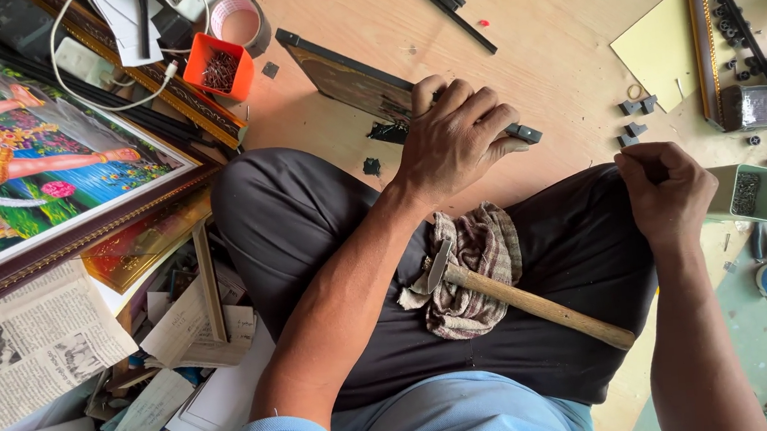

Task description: Assembling a religious picture frame by attaching a backboard and securing it with small clips using a hammer.

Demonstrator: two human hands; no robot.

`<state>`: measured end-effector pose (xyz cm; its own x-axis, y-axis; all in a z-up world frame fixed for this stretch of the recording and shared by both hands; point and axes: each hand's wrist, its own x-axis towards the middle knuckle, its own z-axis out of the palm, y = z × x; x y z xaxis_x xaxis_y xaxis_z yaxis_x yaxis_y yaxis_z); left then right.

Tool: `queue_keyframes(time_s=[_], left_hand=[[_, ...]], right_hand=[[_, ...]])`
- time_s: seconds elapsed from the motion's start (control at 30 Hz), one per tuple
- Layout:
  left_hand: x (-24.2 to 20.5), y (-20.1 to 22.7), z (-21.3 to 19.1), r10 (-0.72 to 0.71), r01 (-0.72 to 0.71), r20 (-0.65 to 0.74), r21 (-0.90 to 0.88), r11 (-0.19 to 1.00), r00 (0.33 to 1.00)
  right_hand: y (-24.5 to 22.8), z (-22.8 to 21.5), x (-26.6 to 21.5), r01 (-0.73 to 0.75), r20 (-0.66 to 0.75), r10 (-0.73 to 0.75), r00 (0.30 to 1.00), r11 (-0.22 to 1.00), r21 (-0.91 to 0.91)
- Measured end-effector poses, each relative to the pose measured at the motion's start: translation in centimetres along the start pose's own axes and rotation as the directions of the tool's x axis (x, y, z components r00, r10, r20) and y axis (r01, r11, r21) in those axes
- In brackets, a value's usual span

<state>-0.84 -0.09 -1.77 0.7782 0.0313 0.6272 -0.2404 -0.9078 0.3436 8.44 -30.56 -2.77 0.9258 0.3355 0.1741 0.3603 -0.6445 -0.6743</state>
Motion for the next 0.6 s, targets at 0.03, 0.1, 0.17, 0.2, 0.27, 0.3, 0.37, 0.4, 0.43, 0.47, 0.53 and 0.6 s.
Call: queue_keyframes(time_s=[0.03,0.1,0.17,0.2,0.27,0.3,0.37,0.4,0.43,0.47,0.53,0.6], left_hand=[[-0.1,-0.1,0.2,-0.002,0.002,-0.004,-0.004,1.0,1.0],[-0.2,-0.1,0.3,0.004,-0.004,-0.019,-0.008,1.0,1.0],[-0.3,0.0,0.3,0.007,-0.008,-0.037,-0.012,1.0,0.999],[-0.4,0.0,0.2,0.009,-0.01,-0.061,-0.016,1.0,0.998],[-0.3,0.0,0.0,0.013,-0.014,-0.087,-0.019,1.0,0.996],[-0.3,0.0,-0.2,0.012,-0.016,-0.12,-0.032,0.999,0.993],[0.1,0.0,-0.9,0.021,-0.028,-0.154,-0.046,0.999,0.988],[0.3,0.1,-1.3,-0.002,-0.013,-0.205,-0.073,0.997,0.979],[0.4,0.1,-1.8,-0.027,0.001,-0.255,-0.1,0.995,0.967],[0.6,0.4,-2.6,-0.023,-0.004,-0.257,-0.103,0.995,0.966],[0.9,0.8,-4.3,-0.129,0.074,-0.332,-0.175,0.982,0.934],[1.1,0.9,-5.6,-0.188,0.104,-0.348,-0.245,0.964,0.919]], right_hand=[[0.1,0.0,0.0,0.0,-0.001,0.0,1.0,1.0,0.001],[-0.1,0.2,-0.1,0.019,-0.014,-0.019,1.0,1.0,-0.008],[-0.3,0.3,-0.2,0.04,-0.025,-0.041,0.999,0.999,-0.021],[-0.4,0.4,-0.2,0.061,-0.033,-0.061,0.998,0.998,-0.009],[-0.8,0.5,-0.3,0.084,-0.044,-0.083,0.996,0.996,0.002],[-1.0,0.5,-0.4,0.091,-0.053,-0.091,0.994,0.996,0.0],[-1.2,0.5,-0.5,0.098,-0.071,-0.098,0.993,0.995,-0.003],[-1.1,0.4,-0.6,0.105,-0.086,-0.103,0.991,0.994,0.018],[-1.1,0.4,-0.7,0.112,-0.101,-0.108,0.989,0.993,0.038],[-0.4,0.3,-0.9,0.112,-0.106,-0.108,0.989,0.993,0.036],[1.0,0.4,-1.1,0.035,-0.169,0.014,0.985,0.957,0.287],[0.3,-0.2,-2.1,0.055,-0.203,0.021,0.979,0.931,0.361]])
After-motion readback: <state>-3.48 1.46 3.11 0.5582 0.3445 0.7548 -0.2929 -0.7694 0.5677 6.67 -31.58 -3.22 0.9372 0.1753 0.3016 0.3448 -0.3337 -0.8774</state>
